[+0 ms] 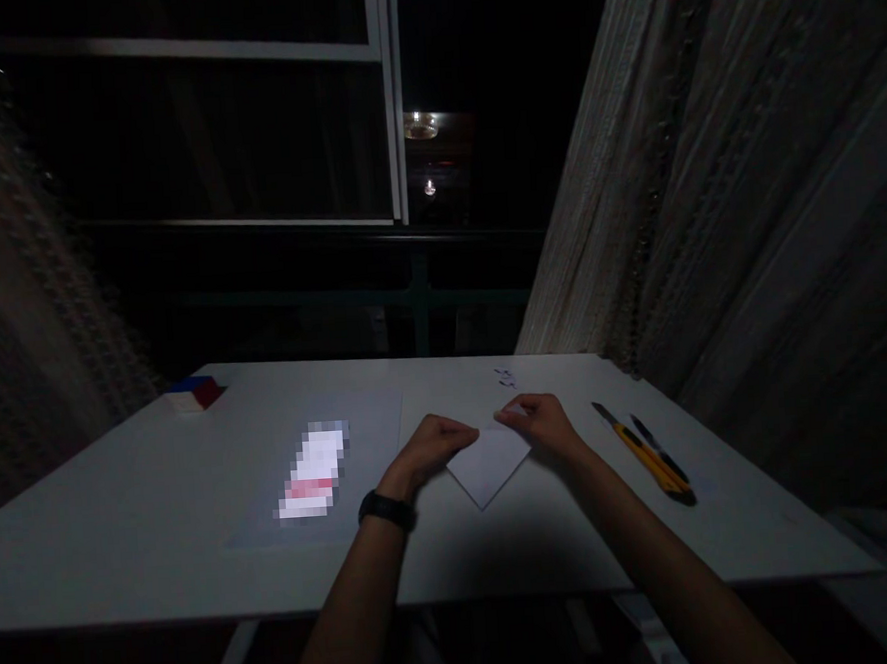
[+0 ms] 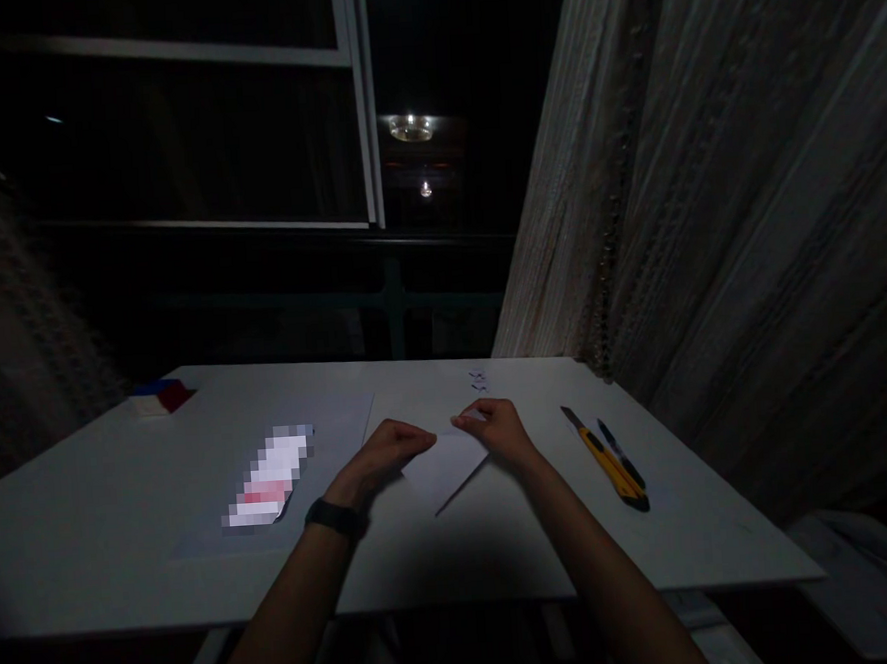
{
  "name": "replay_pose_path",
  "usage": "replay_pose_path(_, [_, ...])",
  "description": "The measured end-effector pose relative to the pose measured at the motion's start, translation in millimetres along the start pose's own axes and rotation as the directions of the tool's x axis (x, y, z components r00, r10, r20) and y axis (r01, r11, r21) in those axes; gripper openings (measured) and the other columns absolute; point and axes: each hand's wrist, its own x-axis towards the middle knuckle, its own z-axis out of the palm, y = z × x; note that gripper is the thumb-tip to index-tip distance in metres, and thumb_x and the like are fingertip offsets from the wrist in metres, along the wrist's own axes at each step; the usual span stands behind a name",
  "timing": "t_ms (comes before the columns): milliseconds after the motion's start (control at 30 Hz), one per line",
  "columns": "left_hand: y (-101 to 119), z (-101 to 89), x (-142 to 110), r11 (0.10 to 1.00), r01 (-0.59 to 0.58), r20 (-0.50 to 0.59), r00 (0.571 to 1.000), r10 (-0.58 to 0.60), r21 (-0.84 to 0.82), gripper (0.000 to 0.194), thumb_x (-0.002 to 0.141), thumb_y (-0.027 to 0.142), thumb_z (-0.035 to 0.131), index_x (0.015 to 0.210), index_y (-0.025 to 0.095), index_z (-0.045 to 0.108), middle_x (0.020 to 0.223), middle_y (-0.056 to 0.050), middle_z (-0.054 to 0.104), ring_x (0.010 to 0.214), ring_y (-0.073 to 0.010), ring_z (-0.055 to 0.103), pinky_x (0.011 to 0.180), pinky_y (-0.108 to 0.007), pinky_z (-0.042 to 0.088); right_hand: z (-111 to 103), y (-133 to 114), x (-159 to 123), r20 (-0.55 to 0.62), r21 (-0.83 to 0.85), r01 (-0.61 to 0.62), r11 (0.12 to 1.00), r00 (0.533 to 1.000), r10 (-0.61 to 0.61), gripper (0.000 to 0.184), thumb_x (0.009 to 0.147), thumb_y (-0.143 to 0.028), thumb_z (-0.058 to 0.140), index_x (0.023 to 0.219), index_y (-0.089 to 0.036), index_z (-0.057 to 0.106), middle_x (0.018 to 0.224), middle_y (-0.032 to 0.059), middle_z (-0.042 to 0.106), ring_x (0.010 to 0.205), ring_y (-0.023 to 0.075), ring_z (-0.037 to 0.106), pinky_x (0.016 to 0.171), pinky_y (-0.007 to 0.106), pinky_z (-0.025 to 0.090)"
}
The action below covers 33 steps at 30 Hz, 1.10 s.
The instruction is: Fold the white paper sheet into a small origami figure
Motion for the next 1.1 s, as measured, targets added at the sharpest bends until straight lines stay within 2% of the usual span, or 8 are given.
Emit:
replay_pose_path(167, [-3.7, 0.2, 1.5, 0.999, -0.015, 0.000, 1.000, 0.015, -0.039, 0.035, 0.064, 0.044, 0.065, 0.065, 0.009, 0.068, 0.055, -0.001, 0.056, 0.052, -0.0100, 0.046, 0.051, -0.023, 0.033, 0.7, -6.3, -0.2, -0.030, -0.067, 0.027, 0.997, 0.999, -0.029, 0.036, 0.056, -0.047, 0.069, 0.064, -0.012, 0.065, 0.057, 0.0040, 0.060, 0.053, 0.0155, 0.053, 0.049, 0.027, 0.039])
replay_pose_path(300, [-2.3, 1.0, 1.1, 0.997, -0.002, -0.045, 0.999, -0.001, -0.084, 0.031, 0.063, 0.039, 0.067, 0.073, 0.009, 0.070, 0.067, -0.005, 0.064, 0.061, -0.0136, 0.054, 0.058, -0.025, 0.039, -1.8, -10.6, 0.2, -0.086, -0.064, 0.034, 0.997, 0.996, -0.039, 0.035, 0.055, -0.046, 0.070, 0.063, -0.012, 0.065, 0.058, 0.0051, 0.061, 0.054, 0.0167, 0.054, 0.050, 0.028, 0.040])
replay_pose_path(500, [3.3, 0.1, -0.7, 0.998, -0.017, -0.064, 0.998, 0.013, -0.060, 0.031, 0.063, 0.038, 0.067, 0.071, 0.009, 0.071, 0.068, -0.007, 0.066, 0.062, -0.0146, 0.056, 0.060, -0.025, 0.040, -9.1, -16.0, 3.9, -0.093, -0.076, 0.036, 0.996, 0.995, -0.043, 0.038, 0.055, -0.048, 0.069, 0.065, -0.012, 0.067, 0.059, 0.0060, 0.063, 0.054, 0.0179, 0.056, 0.050, 0.028, 0.040])
replay_pose_path(700, [2.7, -1.8, 1.1, 1.000, -0.023, -0.048, 0.999, 0.023, -0.020, 0.030, 0.065, 0.037, 0.066, 0.069, 0.007, 0.071, 0.058, -0.007, 0.063, 0.054, -0.0123, 0.053, 0.055, -0.024, 0.038, -25.2, -22.7, 5.7, -0.179, -0.090, 0.022, 0.996, 0.983, -0.038, 0.040, 0.052, -0.051, 0.070, 0.062, -0.013, 0.066, 0.057, 0.0060, 0.063, 0.052, 0.0178, 0.056, 0.048, 0.028, 0.041])
replay_pose_path(867, [-2.3, -0.9, 4.1, 0.998, -0.019, -0.007, 1.000, 0.019, -0.054, 0.027, 0.065, 0.033, 0.065, 0.072, 0.007, 0.070, 0.067, -0.012, 0.067, 0.058, -0.0132, 0.058, 0.059, -0.025, 0.042, -49.0, -19.4, 7.5, -0.211, -0.138, 0.015, 0.990, 0.977, -0.044, 0.042, 0.053, -0.051, 0.070, 0.066, -0.011, 0.068, 0.055, 0.0061, 0.063, 0.050, 0.0169, 0.054, 0.046, 0.027, 0.040])
replay_pose_path(933, [-5.3, -1.5, 5.9, 0.998, 0.016, -0.056, 0.998, -0.019, -0.061, 0.027, 0.064, 0.032, 0.067, 0.072, 0.006, 0.070, 0.068, -0.013, 0.068, 0.059, -0.0141, 0.060, 0.059, -0.025, 0.043, -59.3, -15.2, 10.7, -0.274, -0.149, 0.015, 0.989, 0.960, -0.056, 0.044, 0.054, -0.051, 0.069, 0.070, -0.010, 0.068, 0.056, 0.0063, 0.063, 0.051, 0.0175, 0.055, 0.047, 0.027, 0.040])
replay_pose_path(1000, [-7.7, -2.5, 7.4, 0.995, 0.056, -0.094, 0.994, -0.063, -0.079, 0.029, 0.063, 0.032, 0.068, 0.073, 0.005, 0.069, 0.070, -0.014, 0.068, 0.061, -0.0148, 0.061, 0.057, -0.024, 0.044, -65.1, -11.8, 13.7, -0.377, -0.163, 0.011, 0.987, 0.923, -0.073, 0.045, 0.057, -0.051, 0.068, 0.074, -0.010, 0.068, 0.060, 0.0072, 0.065, 0.055, 0.0195, 0.057, 0.048, 0.028, 0.042])
replay_pose_path(1100, [-7.4, -2.1, 7.4, 0.979, 0.130, -0.048, 0.989, -0.139, -0.158, 0.038, 0.064, 0.041, 0.067, 0.077, 0.005, 0.067, 0.080, -0.017, 0.068, 0.065, -0.0170, 0.063, 0.056, -0.024, 0.045, -57.4, -10.3, 12.7, -0.481, -0.234, 0.089, 0.968, 0.855, -0.195, 0.041, 0.068, -0.048, 0.059, 0.081, -0.010, 0.068, 0.074, 0.0098, 0.068, 0.070, 0.0243, 0.062, 0.060, 0.032, 0.048])
